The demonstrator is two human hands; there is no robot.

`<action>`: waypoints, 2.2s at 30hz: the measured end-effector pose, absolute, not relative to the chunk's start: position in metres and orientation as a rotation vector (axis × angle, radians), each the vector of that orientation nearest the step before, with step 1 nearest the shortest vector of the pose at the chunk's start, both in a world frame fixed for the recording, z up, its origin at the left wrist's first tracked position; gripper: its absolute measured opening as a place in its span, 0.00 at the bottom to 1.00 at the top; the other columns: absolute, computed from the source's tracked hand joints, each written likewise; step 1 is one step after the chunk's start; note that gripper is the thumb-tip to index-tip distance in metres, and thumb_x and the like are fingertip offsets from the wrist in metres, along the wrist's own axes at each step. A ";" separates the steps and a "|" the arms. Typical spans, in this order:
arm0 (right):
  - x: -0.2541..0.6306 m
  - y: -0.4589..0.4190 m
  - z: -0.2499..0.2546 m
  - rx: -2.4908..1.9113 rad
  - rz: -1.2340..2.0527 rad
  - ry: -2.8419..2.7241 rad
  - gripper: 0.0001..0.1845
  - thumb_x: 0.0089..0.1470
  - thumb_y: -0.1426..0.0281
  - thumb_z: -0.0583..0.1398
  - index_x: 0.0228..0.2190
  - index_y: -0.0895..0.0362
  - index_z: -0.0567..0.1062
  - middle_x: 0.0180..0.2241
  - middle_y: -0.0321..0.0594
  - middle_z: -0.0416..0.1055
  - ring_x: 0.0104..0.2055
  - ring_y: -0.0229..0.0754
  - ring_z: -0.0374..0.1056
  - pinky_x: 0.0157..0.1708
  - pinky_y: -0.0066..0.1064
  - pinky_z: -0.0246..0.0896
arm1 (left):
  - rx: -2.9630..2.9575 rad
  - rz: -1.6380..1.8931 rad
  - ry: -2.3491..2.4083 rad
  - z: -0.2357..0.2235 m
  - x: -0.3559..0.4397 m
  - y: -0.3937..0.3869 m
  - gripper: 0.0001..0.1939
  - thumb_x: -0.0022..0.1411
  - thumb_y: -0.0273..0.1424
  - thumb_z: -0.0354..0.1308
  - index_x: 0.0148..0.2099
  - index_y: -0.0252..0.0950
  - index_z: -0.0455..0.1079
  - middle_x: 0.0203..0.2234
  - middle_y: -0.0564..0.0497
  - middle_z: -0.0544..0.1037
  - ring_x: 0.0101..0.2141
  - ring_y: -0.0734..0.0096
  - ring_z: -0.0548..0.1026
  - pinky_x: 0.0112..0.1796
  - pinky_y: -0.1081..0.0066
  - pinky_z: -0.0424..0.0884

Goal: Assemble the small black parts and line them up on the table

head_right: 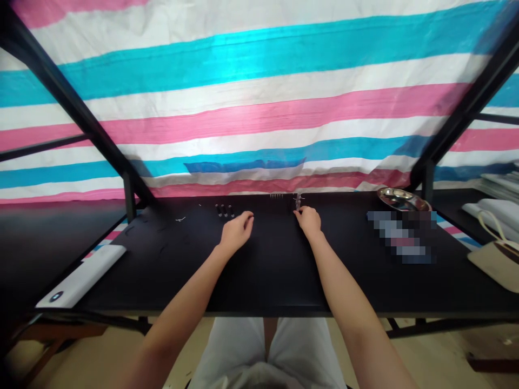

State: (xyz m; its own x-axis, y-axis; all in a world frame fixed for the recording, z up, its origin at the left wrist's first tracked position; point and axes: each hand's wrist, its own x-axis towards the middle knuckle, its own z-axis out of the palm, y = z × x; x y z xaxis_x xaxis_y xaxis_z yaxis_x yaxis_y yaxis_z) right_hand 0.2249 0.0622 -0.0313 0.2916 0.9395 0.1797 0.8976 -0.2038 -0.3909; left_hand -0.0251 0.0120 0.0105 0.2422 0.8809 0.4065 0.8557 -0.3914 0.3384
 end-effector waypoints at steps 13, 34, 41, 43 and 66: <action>0.228 0.038 -0.032 -2.151 0.171 -1.638 0.18 0.50 0.61 0.57 0.38 0.58 0.76 0.35 0.48 0.75 0.39 0.48 0.70 0.37 0.32 0.61 | 2.115 0.640 2.175 0.010 -0.062 0.036 0.25 0.62 0.30 0.44 0.61 0.43 0.52 0.45 0.40 0.71 0.36 0.56 0.74 0.36 0.63 0.66; 0.169 0.003 -0.011 -1.445 0.165 -1.719 0.20 0.56 0.58 0.48 0.31 0.56 0.73 0.26 0.40 0.71 0.28 0.39 0.66 0.31 0.28 0.58 | 1.995 1.295 1.264 -0.014 -0.018 0.023 0.07 0.59 0.32 0.49 0.38 0.36 0.65 0.27 0.53 0.72 0.24 0.78 0.70 0.28 0.77 0.65; 0.151 0.006 -0.021 -1.082 0.947 -1.411 0.19 0.50 0.52 0.53 0.32 0.56 0.67 0.21 0.31 0.65 0.14 0.30 0.55 0.12 0.24 0.49 | 1.821 1.247 1.153 -0.015 -0.005 0.014 0.08 0.60 0.34 0.48 0.40 0.36 0.63 0.27 0.55 0.70 0.16 0.84 0.64 0.19 0.80 0.60; 0.151 0.007 -0.022 -0.994 1.049 -1.314 0.19 0.47 0.53 0.57 0.30 0.56 0.66 0.19 0.29 0.63 0.12 0.29 0.54 0.11 0.23 0.48 | 1.808 1.238 1.143 -0.016 -0.006 0.016 0.08 0.60 0.34 0.48 0.40 0.36 0.62 0.27 0.55 0.69 0.16 0.84 0.64 0.18 0.81 0.60; 0.151 0.005 -0.015 -0.863 1.054 -1.302 0.18 0.45 0.54 0.60 0.29 0.57 0.67 0.19 0.30 0.63 0.15 0.29 0.55 0.14 0.24 0.51 | 2.276 1.011 1.339 0.000 -0.013 0.003 0.13 0.64 0.37 0.40 0.42 0.40 0.63 0.30 0.53 0.72 0.27 0.75 0.69 0.31 0.75 0.63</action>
State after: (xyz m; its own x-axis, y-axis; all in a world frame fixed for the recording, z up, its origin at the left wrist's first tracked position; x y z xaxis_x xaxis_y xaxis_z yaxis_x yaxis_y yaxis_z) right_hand 0.1507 0.0048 -0.0150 -0.0340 0.9461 0.3221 -0.1181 0.3162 -0.9413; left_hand -0.0129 0.0029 -0.0003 0.3131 0.8541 0.4154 0.6332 -0.5137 0.5789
